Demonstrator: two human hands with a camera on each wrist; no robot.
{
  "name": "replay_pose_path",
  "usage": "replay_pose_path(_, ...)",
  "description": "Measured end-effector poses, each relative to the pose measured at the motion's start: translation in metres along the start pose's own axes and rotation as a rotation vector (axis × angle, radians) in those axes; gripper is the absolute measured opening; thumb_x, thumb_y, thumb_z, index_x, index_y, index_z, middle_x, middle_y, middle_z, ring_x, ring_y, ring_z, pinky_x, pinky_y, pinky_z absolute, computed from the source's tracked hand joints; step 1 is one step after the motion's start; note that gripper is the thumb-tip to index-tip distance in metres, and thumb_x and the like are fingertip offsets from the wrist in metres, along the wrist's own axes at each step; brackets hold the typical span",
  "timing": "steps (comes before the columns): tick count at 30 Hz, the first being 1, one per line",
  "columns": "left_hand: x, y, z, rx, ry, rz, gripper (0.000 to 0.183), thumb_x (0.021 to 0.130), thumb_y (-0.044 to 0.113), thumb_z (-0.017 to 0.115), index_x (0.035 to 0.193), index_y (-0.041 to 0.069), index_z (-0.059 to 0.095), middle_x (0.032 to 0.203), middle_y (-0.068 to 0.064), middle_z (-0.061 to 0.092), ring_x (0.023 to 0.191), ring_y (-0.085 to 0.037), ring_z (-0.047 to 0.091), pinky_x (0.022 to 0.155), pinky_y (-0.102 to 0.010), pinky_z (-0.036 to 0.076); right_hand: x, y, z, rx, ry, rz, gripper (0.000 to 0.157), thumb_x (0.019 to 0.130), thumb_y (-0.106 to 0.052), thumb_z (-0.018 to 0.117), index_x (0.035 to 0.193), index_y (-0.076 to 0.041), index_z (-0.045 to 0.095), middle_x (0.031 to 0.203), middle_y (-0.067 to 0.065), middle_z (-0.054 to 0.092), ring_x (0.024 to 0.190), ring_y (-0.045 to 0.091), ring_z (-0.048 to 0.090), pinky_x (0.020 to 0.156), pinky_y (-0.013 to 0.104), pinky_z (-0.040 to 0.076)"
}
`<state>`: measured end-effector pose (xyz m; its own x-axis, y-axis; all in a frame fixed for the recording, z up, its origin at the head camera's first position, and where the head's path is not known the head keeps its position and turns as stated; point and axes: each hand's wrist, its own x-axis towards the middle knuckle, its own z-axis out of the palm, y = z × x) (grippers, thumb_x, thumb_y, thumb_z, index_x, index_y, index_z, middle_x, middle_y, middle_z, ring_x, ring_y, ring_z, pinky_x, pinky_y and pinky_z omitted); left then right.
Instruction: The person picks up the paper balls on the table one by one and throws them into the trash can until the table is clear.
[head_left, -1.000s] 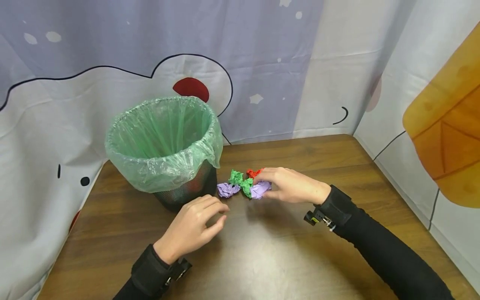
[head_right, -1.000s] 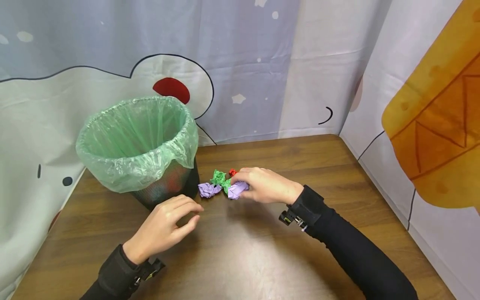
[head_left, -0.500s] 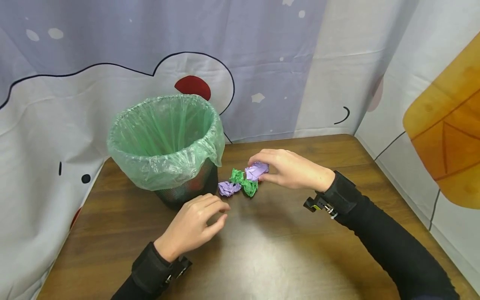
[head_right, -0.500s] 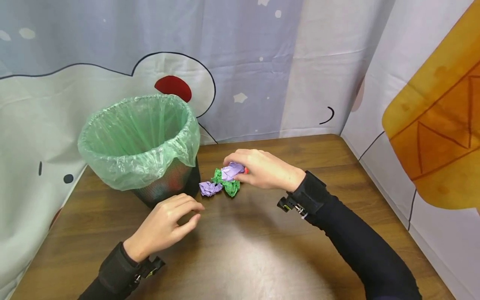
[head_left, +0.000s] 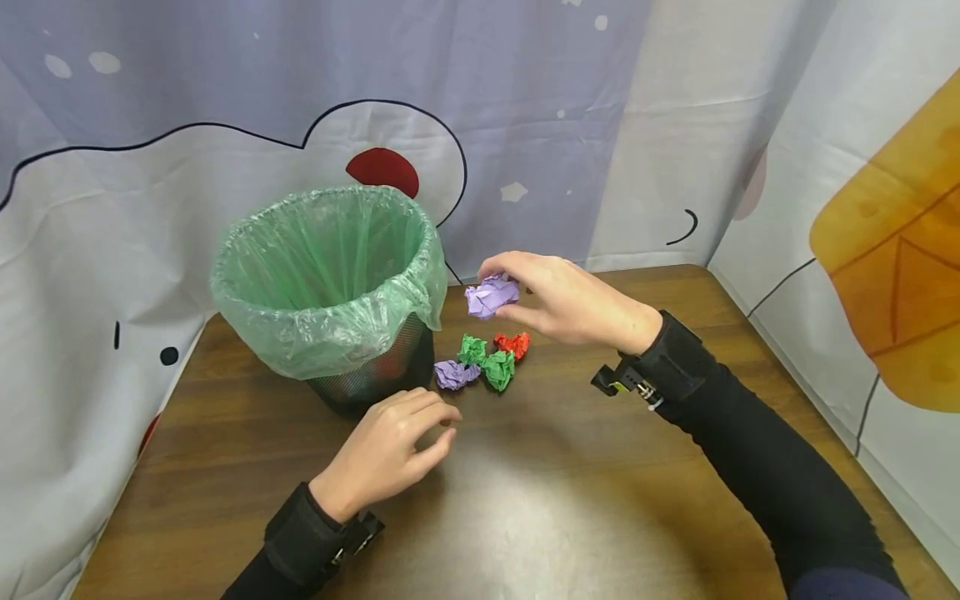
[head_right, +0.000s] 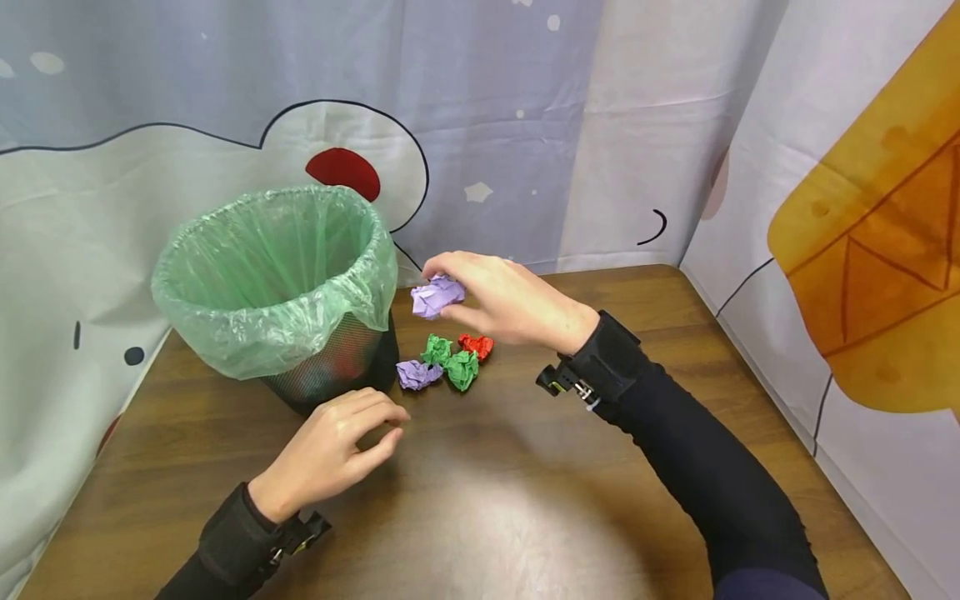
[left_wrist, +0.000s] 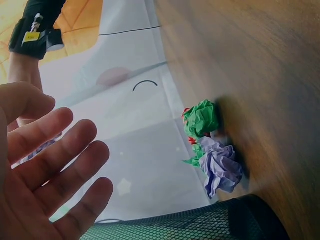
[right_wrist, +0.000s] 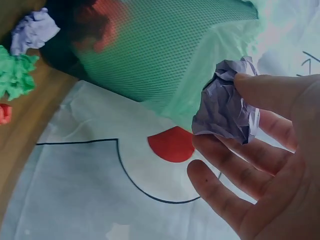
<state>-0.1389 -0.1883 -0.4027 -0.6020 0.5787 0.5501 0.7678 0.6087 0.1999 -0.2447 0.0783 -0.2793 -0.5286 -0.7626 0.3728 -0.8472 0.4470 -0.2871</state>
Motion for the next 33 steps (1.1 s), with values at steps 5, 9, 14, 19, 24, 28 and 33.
replay_pose_path(5, -0.001, 0.001, 0.002, 0.001, -0.003, 0.003, 0.01, 0.089, 0.019, 0.069, 0.099, 0.016, 0.073, 0.09, 0.009, 0.068, 0.083, -0.006, 0.06, 0.075, -0.028, 0.053, 0.011, -0.004, -0.011, -0.015, 0.05, -0.024, 0.042, 0.092, -0.017, 0.074, 0.129, -0.008, 0.057, 0.119, 0.002, 0.064, 0.107, 0.012, 0.061, 0.097, 0.032, 0.05)
replay_pose_path(9, -0.001, 0.003, 0.004, -0.003, -0.008, 0.015, 0.01, 0.089, 0.018, 0.069, 0.098, 0.016, 0.072, 0.09, 0.008, 0.068, 0.083, -0.007, 0.061, 0.075, -0.028, 0.053, 0.019, -0.006, -0.019, -0.017, 0.095, -0.057, 0.04, 0.093, -0.015, 0.072, 0.129, -0.006, 0.057, 0.121, 0.005, 0.065, 0.11, 0.015, 0.061, 0.1, 0.033, 0.049)
replay_pose_path(14, -0.001, 0.005, 0.006, -0.006, -0.015, 0.012, 0.009, 0.09, 0.019, 0.069, 0.098, 0.016, 0.072, 0.091, 0.009, 0.068, 0.084, -0.006, 0.061, 0.076, -0.028, 0.053, 0.035, -0.01, -0.027, -0.028, 0.123, -0.1, 0.038, 0.094, -0.015, 0.07, 0.129, -0.005, 0.059, 0.122, 0.005, 0.065, 0.111, 0.013, 0.061, 0.1, 0.031, 0.048)
replay_pose_path(19, -0.002, 0.005, 0.009, -0.004, -0.011, 0.018, 0.009, 0.088, 0.017, 0.071, 0.097, 0.016, 0.072, 0.09, 0.009, 0.068, 0.084, -0.006, 0.061, 0.074, -0.028, 0.053, 0.051, -0.014, -0.032, -0.049, 0.121, -0.108, 0.039, 0.094, -0.017, 0.071, 0.13, -0.006, 0.06, 0.122, 0.003, 0.066, 0.111, 0.012, 0.06, 0.102, 0.032, 0.044)
replay_pose_path(24, -0.002, 0.005, 0.01, -0.005, -0.013, 0.013, 0.009, 0.088, 0.017, 0.072, 0.096, 0.017, 0.072, 0.09, 0.01, 0.067, 0.083, -0.006, 0.061, 0.074, -0.027, 0.053, 0.066, -0.016, -0.033, -0.044, 0.13, -0.15, 0.036, 0.096, -0.017, 0.068, 0.13, -0.007, 0.059, 0.122, 0.002, 0.063, 0.111, 0.01, 0.058, 0.101, 0.031, 0.045)
replay_pose_path(28, -0.002, 0.005, 0.01, -0.005, -0.012, 0.016, 0.009, 0.088, 0.017, 0.071, 0.097, 0.016, 0.072, 0.09, 0.009, 0.068, 0.083, -0.006, 0.061, 0.075, -0.028, 0.053, 0.077, -0.017, -0.03, -0.033, 0.128, -0.178, 0.033, 0.098, -0.016, 0.065, 0.129, -0.007, 0.059, 0.127, 0.001, 0.059, 0.114, 0.009, 0.054, 0.102, 0.027, 0.045)
replay_pose_path(33, -0.002, 0.006, 0.01, -0.006, -0.027, 0.011, 0.008, 0.09, 0.019, 0.07, 0.098, 0.017, 0.072, 0.091, 0.01, 0.068, 0.084, -0.006, 0.061, 0.075, -0.028, 0.053, 0.09, -0.019, -0.025, -0.033, 0.111, -0.193, 0.032, 0.099, -0.014, 0.063, 0.129, -0.006, 0.059, 0.132, 0.003, 0.057, 0.119, 0.011, 0.052, 0.105, 0.026, 0.042)
